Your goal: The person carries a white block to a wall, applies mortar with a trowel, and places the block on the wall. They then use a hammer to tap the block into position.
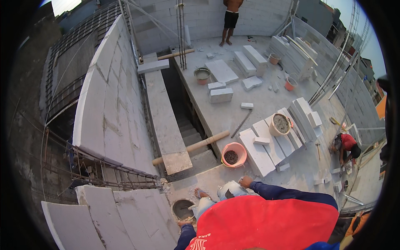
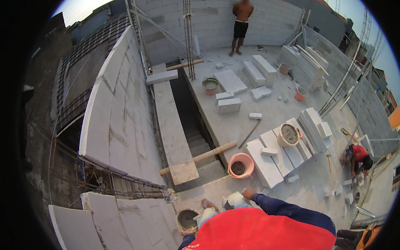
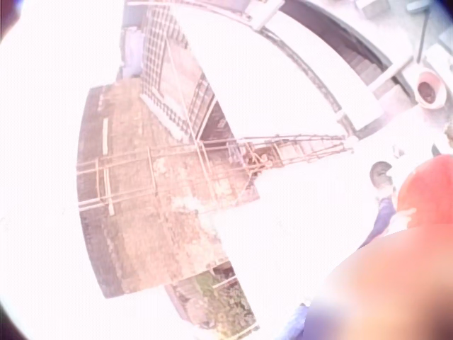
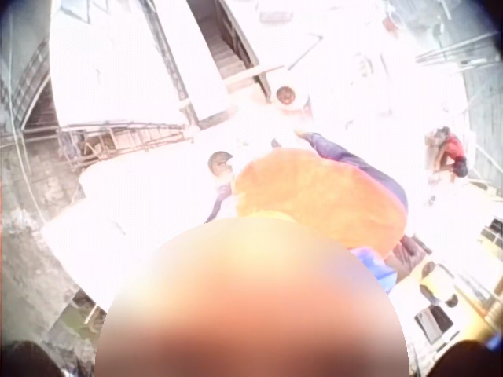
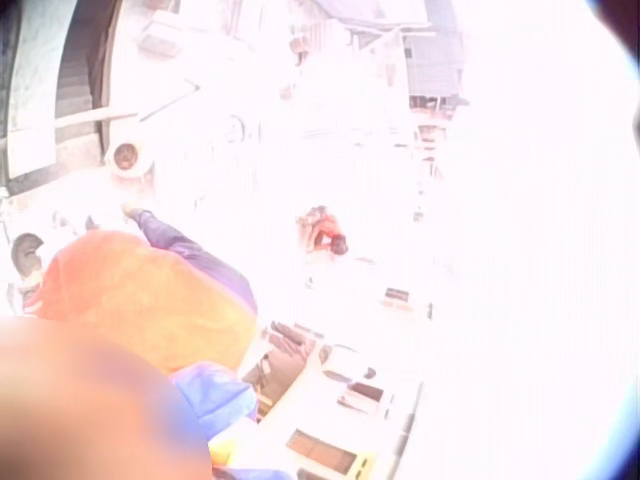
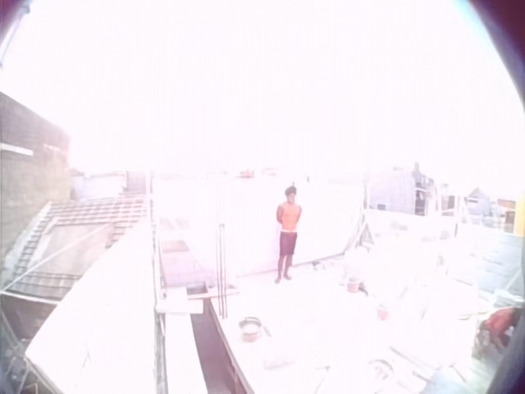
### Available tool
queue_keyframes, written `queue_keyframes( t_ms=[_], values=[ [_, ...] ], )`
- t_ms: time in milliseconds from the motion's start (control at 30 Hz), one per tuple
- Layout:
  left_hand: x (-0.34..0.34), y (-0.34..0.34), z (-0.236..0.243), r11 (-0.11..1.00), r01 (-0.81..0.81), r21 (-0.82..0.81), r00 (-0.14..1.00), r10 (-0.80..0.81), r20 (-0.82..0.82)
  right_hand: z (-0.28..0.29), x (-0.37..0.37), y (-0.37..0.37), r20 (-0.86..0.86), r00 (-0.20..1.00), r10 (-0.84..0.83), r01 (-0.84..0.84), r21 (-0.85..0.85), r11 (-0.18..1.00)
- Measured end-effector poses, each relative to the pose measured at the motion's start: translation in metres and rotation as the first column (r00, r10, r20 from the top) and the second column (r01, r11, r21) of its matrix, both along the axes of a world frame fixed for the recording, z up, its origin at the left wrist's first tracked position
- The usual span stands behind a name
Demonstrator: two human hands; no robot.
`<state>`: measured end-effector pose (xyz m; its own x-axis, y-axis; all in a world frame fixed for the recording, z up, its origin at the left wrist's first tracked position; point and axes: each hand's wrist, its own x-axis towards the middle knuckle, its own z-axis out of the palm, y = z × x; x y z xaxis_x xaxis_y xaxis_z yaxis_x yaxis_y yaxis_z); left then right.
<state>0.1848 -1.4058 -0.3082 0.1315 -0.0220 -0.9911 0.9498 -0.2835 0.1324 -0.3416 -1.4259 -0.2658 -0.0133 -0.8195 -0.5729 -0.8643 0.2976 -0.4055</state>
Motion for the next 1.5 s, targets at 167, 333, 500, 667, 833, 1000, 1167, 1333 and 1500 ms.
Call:
queue_keyframes(
  t_ms=[167, 333, 500, 667, 833, 1000, 1167, 1333, 1500],
  values=[
    [-0.008, -0.051, -0.007, 0.996, 0.01, -0.092, 1.0, -0.009, 0.016, 0.048, 0.041, -0.074, 0.203, 0.978, -0.036, 0.083, -0.228, 0.97],
    [-0.01, -0.084, -0.01, 0.983, 0.109, -0.147, 0.99, -0.094, 0.108, 0.048, 0.047, -0.089, 0.241, 0.923, -0.301, 0.316, -0.025, 0.949],
    [-0.021, -0.101, -0.002, 0.989, 0.087, -0.118, 0.996, -0.084, 0.034, 0.0, 0.017, -0.055, 0.088, 0.845, -0.528, 0.486, 0.288, 0.825],
    [-0.028, -0.122, 0.005, 0.943, 0.282, -0.175, 0.959, -0.272, 0.081, -0.039, -0.017, -0.008, -0.188, 0.982, 0.021, 0.024, 0.237, 0.971],
    [-0.031, -0.134, 0.004, 0.921, 0.359, -0.15, 0.932, -0.346, 0.105, -0.035, -0.019, 0.017, -0.013, 0.888, -0.46, 0.434, 0.353, 0.829],
    [-0.035, -0.142, 0.0, 0.906, 0.397, -0.145, 0.917, -0.385, 0.104, -0.012, -0.006, 0.008, -0.171, 0.978, 0.119, -0.083, 0.202, 0.976],
    [-0.035, -0.151, -0.001, 0.891, 0.428, -0.154, 0.903, -0.414, 0.111, -0.005, 0.003, -0.028, -0.011, 0.994, -0.105, 0.105, 0.201, 0.974],
    [-0.035, -0.161, 0.005, 0.861, 0.481, -0.163, 0.876, -0.466, 0.123, -0.016, 0.001, -0.064, 0.085, 0.885, -0.457, 0.441, 0.16, 0.883],
    [-0.053, -0.168, 0.007, 0.795, 0.587, -0.151, 0.792, -0.527, 0.307, -0.031, -0.005, -0.074, 0.183, 0.791, -0.583, 0.558, 0.176, 0.811]
  ],
)
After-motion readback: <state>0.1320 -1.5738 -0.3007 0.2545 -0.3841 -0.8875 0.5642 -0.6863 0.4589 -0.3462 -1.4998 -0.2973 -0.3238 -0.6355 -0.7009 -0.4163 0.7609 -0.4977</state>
